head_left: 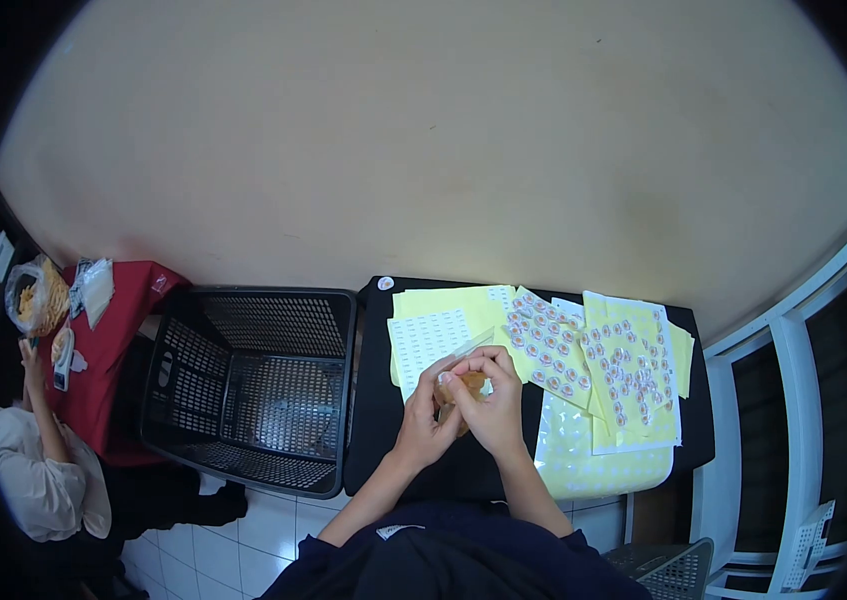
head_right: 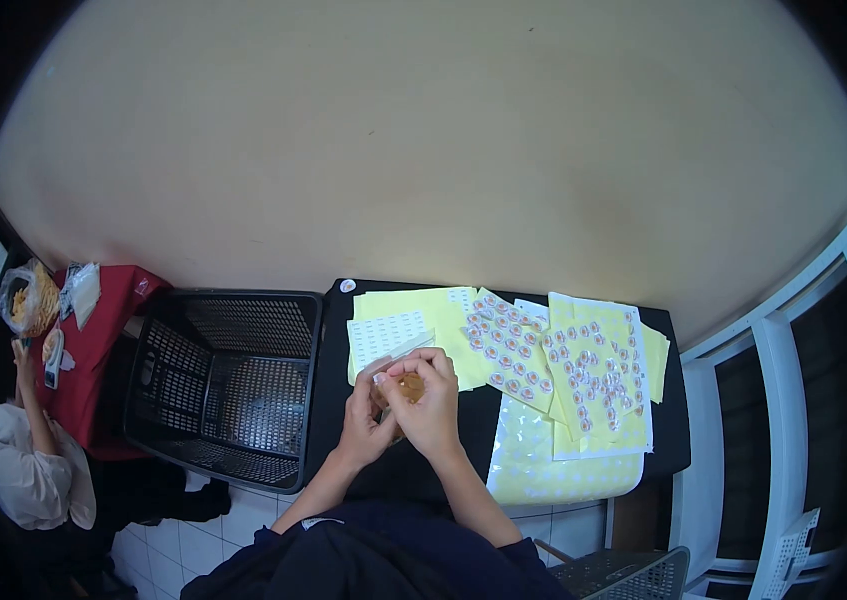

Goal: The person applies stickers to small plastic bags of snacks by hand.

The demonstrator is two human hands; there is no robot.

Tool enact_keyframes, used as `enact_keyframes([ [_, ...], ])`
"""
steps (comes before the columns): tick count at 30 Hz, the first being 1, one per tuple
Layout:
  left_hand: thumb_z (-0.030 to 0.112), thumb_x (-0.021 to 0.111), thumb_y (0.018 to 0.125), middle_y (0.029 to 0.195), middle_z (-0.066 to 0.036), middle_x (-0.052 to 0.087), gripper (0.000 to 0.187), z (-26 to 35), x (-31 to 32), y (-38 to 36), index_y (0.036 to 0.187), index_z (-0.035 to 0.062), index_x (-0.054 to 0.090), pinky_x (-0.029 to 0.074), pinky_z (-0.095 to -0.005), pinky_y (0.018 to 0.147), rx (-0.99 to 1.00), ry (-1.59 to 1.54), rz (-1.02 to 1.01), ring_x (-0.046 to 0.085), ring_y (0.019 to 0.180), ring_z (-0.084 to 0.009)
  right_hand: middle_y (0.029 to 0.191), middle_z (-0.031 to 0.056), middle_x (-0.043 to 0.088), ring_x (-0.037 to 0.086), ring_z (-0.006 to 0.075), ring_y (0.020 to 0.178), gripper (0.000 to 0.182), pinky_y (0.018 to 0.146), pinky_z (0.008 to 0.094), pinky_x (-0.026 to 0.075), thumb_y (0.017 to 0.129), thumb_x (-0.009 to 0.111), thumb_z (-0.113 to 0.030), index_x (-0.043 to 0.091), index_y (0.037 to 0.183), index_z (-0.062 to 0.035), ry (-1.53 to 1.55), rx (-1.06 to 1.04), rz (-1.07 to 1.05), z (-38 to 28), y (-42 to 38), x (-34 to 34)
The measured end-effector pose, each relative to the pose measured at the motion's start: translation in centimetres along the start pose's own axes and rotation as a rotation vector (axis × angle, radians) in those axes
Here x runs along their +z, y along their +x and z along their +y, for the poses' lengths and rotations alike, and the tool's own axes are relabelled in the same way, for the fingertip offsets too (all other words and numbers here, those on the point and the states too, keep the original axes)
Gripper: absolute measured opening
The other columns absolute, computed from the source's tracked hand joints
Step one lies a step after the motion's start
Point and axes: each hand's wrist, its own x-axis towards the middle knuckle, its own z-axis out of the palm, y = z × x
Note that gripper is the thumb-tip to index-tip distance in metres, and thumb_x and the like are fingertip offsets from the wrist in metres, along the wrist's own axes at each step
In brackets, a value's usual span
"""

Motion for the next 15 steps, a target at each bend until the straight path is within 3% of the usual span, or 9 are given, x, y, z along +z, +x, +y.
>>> enact_keyframes([
  [6, 0.0, 0.051, 0.075, 0.112, -0.018, 0.049, 0.046, 0.9, 0.3, 0.1, 0.118, -0.0009, 0.036, 0.04, -0.0329, 0.086, 0.057, 0.076, -0.056, 0.051, 0.101, -0.0247, 0.08, 0.0058, 0.048, 0.048, 0.0146, 0.074, 0.018, 0.065, 0.0249, 0.038, 0.061, 0.071, -0.009, 0.057, 0.07, -0.002, -0.01, -0.048, 0.073, 0.1, -0.1, -0.9],
  [8, 0.001, 0.049, 0.076, 0.113, -0.017, 0.049, 0.042, 1.2, 0.3, -0.4, 0.117, -0.0035, 0.037, 0.037, -0.0319, 0.089, -0.062, -0.049, -0.064, 0.051, 0.1, -0.0218, 0.079, 0.0051, 0.048, 0.047, 0.0132, 0.071, 0.02, 0.062, 0.0235, 0.037, 0.06, 0.072, -0.009, 0.056, 0.069, -0.0027, -0.028, -0.055, 0.093, -0.3, -0.5, -1.4],
  [9, 0.005, 0.044, 0.081, 0.112, -0.016, 0.05, 0.036, 0.8, 0.6, -0.6, 0.115, -0.0055, 0.039, 0.036, -0.0307, 0.09, -0.006, -0.145, -0.04, 0.05, 0.1, -0.0193, 0.078, 0.0045, 0.047, 0.045, 0.0119, 0.069, 0.024, 0.059, 0.0223, 0.036, 0.058, 0.074, -0.01, 0.053, 0.068, -0.0035, 0.019, -0.021, 0.127, -0.5, -0.6, -1.5],
  [10, 0.005, 0.044, 0.081, 0.112, -0.016, 0.05, 0.036, 0.8, 0.7, -0.7, 0.115, -0.0055, 0.039, 0.036, -0.0307, 0.09, -0.01, -0.148, -0.05, 0.05, 0.1, -0.0193, 0.077, 0.004, 0.047, 0.044, 0.0106, 0.066, 0.027, 0.057, 0.0212, 0.035, 0.056, 0.075, -0.011, 0.051, 0.066, -0.0043, 0.066, 0.01, 0.16, -0.9, -0.7, -1.7],
  [11, 0.007, 0.042, 0.083, 0.11, -0.017, 0.051, 0.033, 0.8, 0.8, -0.8, 0.113, -0.0057, 0.04, 0.036, -0.0304, 0.089, -0.003, -0.149, -0.031, 0.05, 0.1, -0.0192, 0.077, 0.0069, 0.048, 0.05, 0.0135, 0.066, 0.029, 0.057, 0.0234, 0.042, 0.056, 0.075, -0.011, 0.048, 0.064, -0.0022, -0.021, 0.0, 0.16, -1.3, -0.8, -2.1],
  [15, 0.008, 0.037, 0.087, 0.096, -0.016, 0.06, 0.022, 1.4, 1.5, -0.8, 0.099, -0.0054, 0.05, 0.043, -0.0276, 0.078, 0.002, 0.012, 0.031, 0.056, 0.087, -0.016, 0.074, 0.0053, 0.047, 0.047, 0.0101, 0.06, 0.026, 0.053, 0.0207, 0.04, 0.057, 0.074, -0.006, 0.049, 0.064, -0.0028, -0.036, -0.032, 0.222, -1.1, -2.1, -2.6],
])
